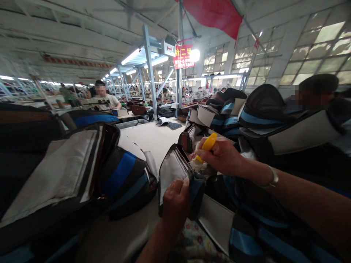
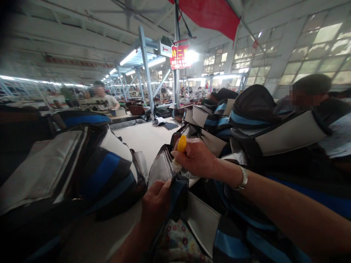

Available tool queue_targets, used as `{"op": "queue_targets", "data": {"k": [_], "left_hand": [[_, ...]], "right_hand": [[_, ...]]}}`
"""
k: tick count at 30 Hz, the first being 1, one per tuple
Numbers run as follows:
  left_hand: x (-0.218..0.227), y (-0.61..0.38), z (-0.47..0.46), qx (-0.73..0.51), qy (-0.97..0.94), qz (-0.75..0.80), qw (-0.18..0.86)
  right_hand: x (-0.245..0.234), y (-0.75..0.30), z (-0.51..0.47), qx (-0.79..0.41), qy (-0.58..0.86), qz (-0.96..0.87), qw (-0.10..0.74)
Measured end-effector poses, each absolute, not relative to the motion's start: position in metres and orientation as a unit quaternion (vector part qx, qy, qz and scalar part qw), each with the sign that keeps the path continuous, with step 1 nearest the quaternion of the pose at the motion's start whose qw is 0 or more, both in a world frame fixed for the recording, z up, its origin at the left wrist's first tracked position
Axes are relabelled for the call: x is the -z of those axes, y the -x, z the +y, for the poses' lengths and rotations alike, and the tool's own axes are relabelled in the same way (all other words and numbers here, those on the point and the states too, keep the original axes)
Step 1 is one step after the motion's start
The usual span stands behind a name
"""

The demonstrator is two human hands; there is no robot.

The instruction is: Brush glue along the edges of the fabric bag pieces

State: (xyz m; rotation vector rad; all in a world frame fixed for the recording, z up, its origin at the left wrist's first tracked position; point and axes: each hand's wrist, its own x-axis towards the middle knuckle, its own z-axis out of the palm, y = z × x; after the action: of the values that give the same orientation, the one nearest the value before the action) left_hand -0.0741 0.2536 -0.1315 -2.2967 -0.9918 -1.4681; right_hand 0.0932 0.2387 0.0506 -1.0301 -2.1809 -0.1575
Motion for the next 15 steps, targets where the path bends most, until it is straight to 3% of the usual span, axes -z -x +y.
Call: {"op": "queue_targets", "data": {"k": [5,10,15], "left_hand": [[0.132,0.066,0.249,0.472,0.791,-0.326,0.215],[0.135,0.063,0.247,0.466,0.796,-0.304,0.237],[0.137,0.062,0.245,0.481,0.792,-0.295,0.233]], "right_hand": [[-0.049,-0.075,0.248,0.138,0.42,-0.882,0.161],[-0.053,-0.073,0.255,0.175,0.448,-0.864,0.152],[-0.047,-0.064,0.256,0.134,0.457,-0.879,0.037]]}}
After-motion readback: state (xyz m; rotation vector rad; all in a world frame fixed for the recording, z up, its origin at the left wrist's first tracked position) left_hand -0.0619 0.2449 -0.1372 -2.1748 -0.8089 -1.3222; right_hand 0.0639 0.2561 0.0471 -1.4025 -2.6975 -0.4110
